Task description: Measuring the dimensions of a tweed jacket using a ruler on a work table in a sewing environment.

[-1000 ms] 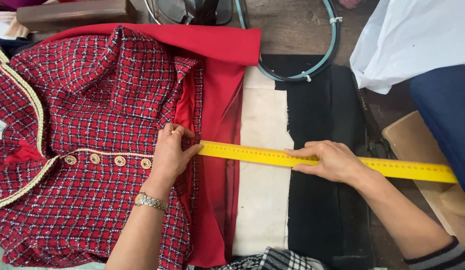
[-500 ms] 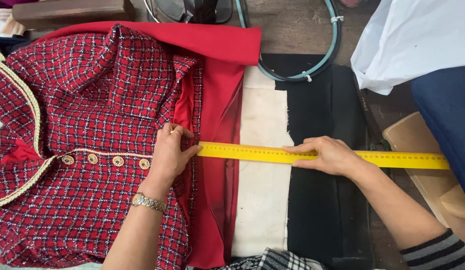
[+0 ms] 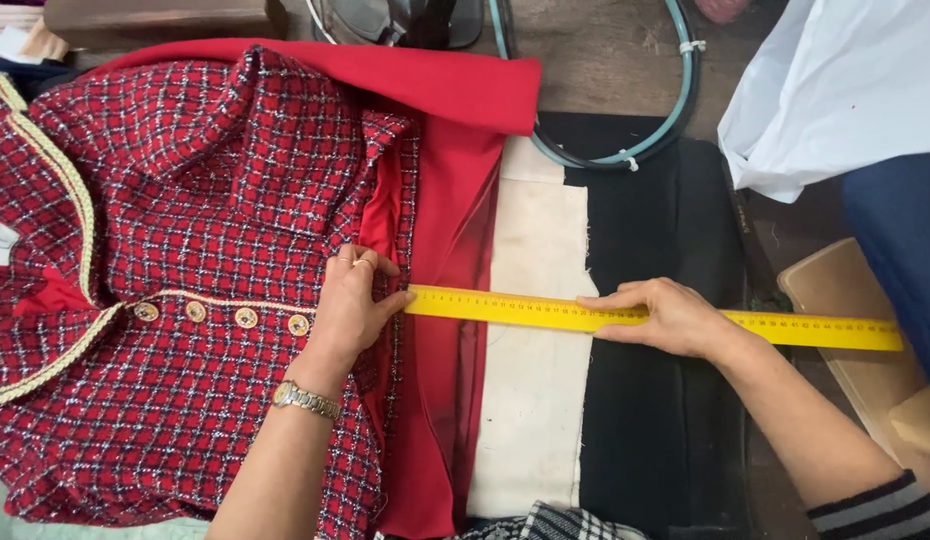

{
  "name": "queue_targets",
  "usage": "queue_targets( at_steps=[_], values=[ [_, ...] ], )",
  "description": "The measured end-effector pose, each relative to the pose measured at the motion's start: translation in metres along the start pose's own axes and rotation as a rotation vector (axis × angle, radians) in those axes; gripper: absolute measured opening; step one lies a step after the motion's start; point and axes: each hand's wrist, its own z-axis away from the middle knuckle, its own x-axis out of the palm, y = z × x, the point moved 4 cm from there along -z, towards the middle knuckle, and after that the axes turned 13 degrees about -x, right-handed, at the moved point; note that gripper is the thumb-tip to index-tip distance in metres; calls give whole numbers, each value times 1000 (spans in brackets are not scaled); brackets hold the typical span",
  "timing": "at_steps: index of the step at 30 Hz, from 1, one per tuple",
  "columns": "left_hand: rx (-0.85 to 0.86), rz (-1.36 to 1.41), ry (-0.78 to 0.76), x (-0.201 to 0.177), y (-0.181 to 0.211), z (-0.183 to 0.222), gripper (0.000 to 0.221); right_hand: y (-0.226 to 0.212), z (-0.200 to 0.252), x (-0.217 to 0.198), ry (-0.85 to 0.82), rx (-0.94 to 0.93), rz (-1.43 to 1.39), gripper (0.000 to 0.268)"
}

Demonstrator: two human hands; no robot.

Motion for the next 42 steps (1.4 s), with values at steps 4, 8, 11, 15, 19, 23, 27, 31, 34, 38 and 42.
queue_targets(
  at_steps=[4, 8, 11, 15, 19, 23, 27, 31, 34, 38, 42],
  values=[
    [18, 2, 16, 4, -5, -2, 38, 4, 1, 2, -3, -9, -28, 41],
    [13, 12, -11, 6, -10, -6, 37, 8, -1, 3, 24, -30, -34, 42],
    [36, 71, -30, 5, -11, -5, 36, 9, 2, 5, 40, -37, -62, 41],
    [59, 139, -65, 2, -17, -7, 23, 10, 2, 7, 85, -52, -57, 44],
    [102, 182, -67, 3, -20, -10, 22, 32, -3, 13, 128, -101, -24, 45],
    [111, 221, -39, 3, -22, -11, 23, 49, 2, 27, 181, -130, -17, 45],
    [116, 231, -19, 3, -22, -11, 23, 43, 14, 34, 371, -191, -107, 43],
    [-54, 222, -100, -10, -2, 1, 18, 23, 31, 39, 545, -93, -80, 49],
    [-16, 241, -79, -8, -4, 0, 19, 27, 35, 45, 709, -207, -154, 49],
    [30, 225, -43, -5, -8, -6, 17, 10, 47, 40, 854, -51, -323, 49],
    [-23, 236, -88, -6, -10, -6, 18, 15, 54, 44, 953, 180, -140, 47]
  ],
)
